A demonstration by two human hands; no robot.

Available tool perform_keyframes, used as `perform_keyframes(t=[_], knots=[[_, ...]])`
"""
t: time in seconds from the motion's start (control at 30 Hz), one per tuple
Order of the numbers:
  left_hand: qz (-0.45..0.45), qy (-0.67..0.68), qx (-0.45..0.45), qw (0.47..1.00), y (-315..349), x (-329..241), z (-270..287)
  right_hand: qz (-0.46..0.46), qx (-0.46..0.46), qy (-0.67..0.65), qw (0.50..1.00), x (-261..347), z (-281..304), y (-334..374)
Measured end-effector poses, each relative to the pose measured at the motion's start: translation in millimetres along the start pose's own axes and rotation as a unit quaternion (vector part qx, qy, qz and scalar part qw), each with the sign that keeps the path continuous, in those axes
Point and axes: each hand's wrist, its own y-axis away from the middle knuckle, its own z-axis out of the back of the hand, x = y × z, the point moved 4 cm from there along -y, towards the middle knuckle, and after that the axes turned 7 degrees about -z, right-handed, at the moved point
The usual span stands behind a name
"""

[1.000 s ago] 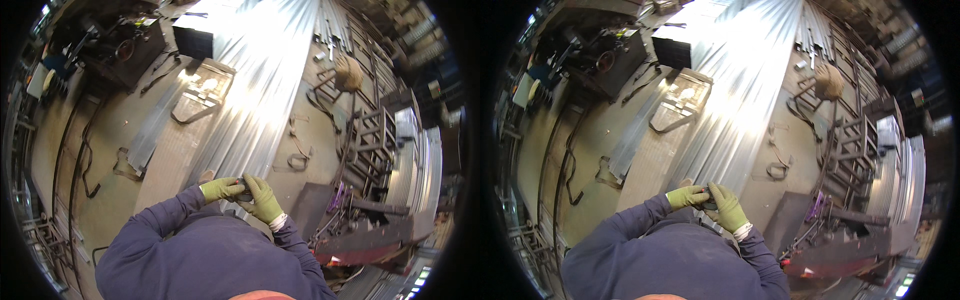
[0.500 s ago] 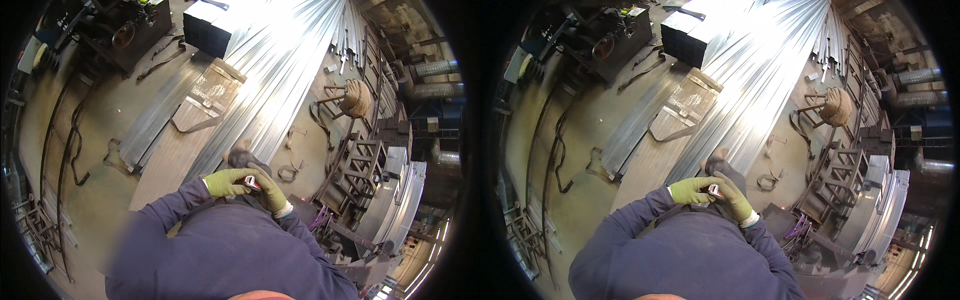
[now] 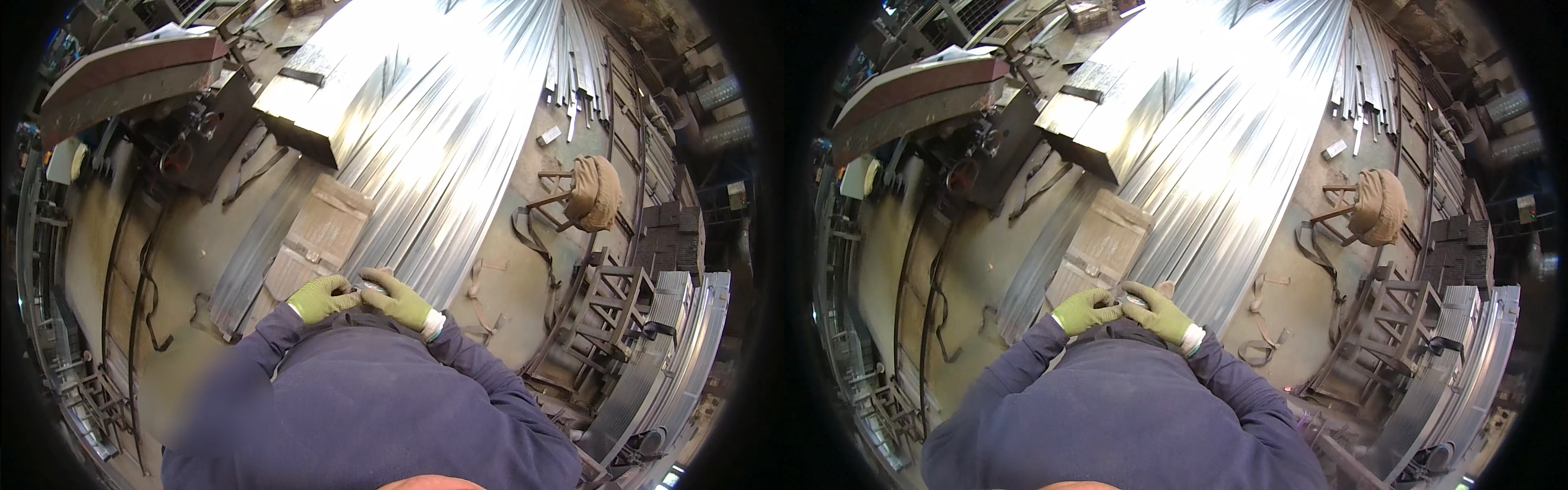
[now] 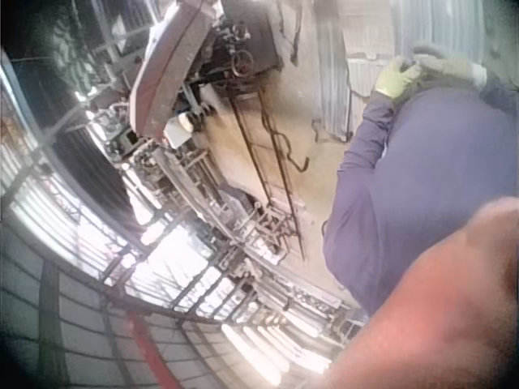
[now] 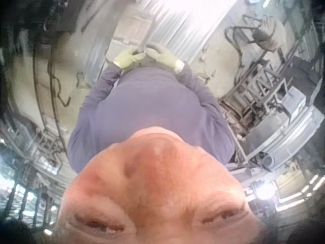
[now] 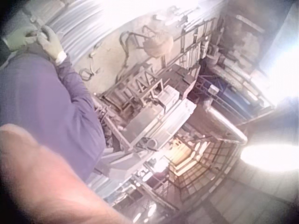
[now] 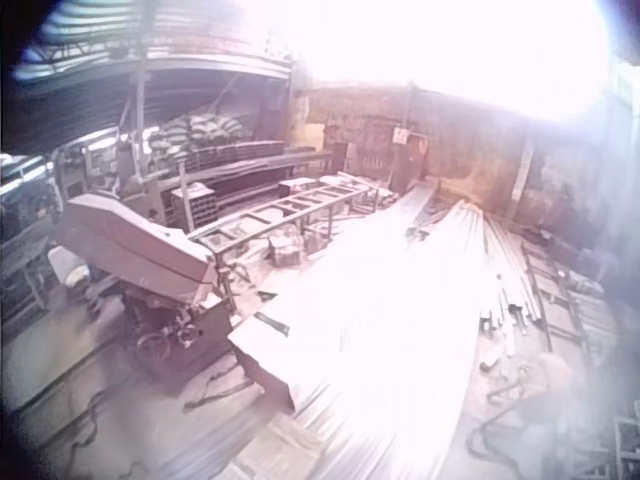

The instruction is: The person measures a metal frame with a tape measure, then picks up and places a metal bar on a cutting machine. The person also handles a paper document on a red machine.

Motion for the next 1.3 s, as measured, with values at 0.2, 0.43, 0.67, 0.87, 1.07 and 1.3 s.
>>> perform_keyframes(t=[0.2, 0.43, 0.67, 0.87, 1.07, 1.3], knots=[[-0.058, -0.023, 0.116, 0.991, -76.8, -57.6, -6.6, 0.057, -0.047, 0.097, 0.993, 28.6, 79.6, 0.6], [-0.091, 0.119, 0.144, 0.978, -167.8, -128.3, 11.6, -0.035, -0.085, -0.021, 0.995, 2.5, 171.3, -8.4], [-0.105, 0.369, 0.044, 0.923, -299.6, -182.5, 115.2, -0.197, 0.008, -0.204, 0.959, -17.2, 269.8, -46.5], [-0.117, 0.410, -0.028, 0.904, -393.1, -213.1, 217.0, -0.328, 0.104, -0.119, 0.931, 71.7, 359.6, -151.7], [-0.180, 0.454, -0.109, 0.866, -447.3, -246.7, 323.5, -0.341, 0.103, 0.017, 0.934, 195.0, 429.0, -244.7], [-0.271, 0.482, -0.266, 0.789, -495.3, -238.4, 434.8, -0.364, 0.077, 0.162, 0.914, 272.9, 552.3, -329.8]])
